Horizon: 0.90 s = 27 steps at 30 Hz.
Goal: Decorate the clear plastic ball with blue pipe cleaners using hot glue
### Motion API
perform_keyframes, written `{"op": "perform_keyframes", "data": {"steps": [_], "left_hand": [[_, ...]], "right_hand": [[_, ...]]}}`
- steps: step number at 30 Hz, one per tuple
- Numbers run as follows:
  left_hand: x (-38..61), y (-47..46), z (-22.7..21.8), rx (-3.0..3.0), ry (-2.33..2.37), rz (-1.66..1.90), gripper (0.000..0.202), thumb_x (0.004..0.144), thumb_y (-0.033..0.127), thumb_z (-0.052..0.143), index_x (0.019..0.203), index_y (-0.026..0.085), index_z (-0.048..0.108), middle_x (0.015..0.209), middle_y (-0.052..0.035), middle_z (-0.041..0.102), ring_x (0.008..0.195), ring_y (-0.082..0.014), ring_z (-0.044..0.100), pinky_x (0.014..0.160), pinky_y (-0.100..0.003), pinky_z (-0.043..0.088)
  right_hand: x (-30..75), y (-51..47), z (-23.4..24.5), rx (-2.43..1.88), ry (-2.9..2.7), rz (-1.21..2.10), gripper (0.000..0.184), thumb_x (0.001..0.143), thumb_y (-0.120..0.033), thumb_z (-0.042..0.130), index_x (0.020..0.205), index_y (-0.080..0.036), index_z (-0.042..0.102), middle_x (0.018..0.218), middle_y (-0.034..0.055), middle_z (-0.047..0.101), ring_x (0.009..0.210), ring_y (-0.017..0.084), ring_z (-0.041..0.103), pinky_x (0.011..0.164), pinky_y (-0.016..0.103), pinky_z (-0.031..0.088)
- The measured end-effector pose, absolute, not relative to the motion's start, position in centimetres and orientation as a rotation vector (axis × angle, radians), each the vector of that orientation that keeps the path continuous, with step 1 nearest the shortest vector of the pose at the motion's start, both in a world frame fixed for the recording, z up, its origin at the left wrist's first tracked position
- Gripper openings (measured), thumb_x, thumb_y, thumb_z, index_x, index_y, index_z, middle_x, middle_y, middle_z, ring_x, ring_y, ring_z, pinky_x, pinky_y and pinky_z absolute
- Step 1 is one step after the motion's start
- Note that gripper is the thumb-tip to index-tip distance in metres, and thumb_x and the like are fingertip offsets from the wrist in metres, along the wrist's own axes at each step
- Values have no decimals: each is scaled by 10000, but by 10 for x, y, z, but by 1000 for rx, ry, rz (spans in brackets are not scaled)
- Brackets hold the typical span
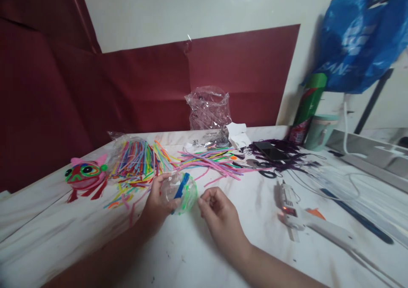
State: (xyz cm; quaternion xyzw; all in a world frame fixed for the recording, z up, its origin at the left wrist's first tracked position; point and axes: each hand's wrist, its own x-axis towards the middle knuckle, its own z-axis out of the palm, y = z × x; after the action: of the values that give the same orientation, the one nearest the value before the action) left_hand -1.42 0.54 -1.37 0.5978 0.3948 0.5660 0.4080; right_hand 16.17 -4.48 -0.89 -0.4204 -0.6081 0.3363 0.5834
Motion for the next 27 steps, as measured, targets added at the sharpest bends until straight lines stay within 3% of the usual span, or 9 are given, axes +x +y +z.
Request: {"op": "perform_keyframes", "data": {"steps": [4,7,9,12,15,27], "left_hand": [[-17,13,-15,1241,947,1370,571,568,209,707,1084,219,461,1048,-45,606,954,-228,585,775,-312,450],[-18,13,-16,1146,829,1309,556,603,206,700,1099,220,450,1091,-63,615,982,-229,587,783,-313,459],[-16,11,-16,1113,768,1274,552,614,216,706,1101,220,447,1126,-76,606,1004,-235,584,795,-320,461],[-13,6,-14,1069,758,1246,547,596,224,710,1081,210,455,1119,-82,607,1007,-243,585,802,-323,456],[-12,4,-13,1063,759,1204,556,592,240,707,1083,207,450,1107,-87,609,1002,-250,584,798,-327,452],[-13,2,-17,1198,737,1153,571,624,184,702,1127,236,437,1053,-43,592,927,-204,573,833,-330,430]], "right_hand": [[167,-30,-11,-1091,-1371,851,323,855,-477,482,665,-217,461,585,-24,485,564,136,463,568,274,416],[166,-25,-19,-1088,-1386,803,242,833,-447,504,773,-212,505,690,-2,521,646,160,512,616,299,447],[164,-24,-24,-1071,-1426,756,233,793,-413,555,907,-213,523,856,44,579,814,204,566,694,334,476],[160,-26,-29,-1092,-1480,729,474,722,-386,627,1138,-224,466,1180,118,555,1131,281,505,833,404,474],[158,-28,-31,-1130,-1525,752,688,689,-357,644,1295,-223,347,1335,146,466,1242,305,433,897,447,456],[157,-27,-40,-991,-1667,711,645,717,-216,610,1301,-246,338,1328,115,462,1229,265,457,964,437,444]]}}
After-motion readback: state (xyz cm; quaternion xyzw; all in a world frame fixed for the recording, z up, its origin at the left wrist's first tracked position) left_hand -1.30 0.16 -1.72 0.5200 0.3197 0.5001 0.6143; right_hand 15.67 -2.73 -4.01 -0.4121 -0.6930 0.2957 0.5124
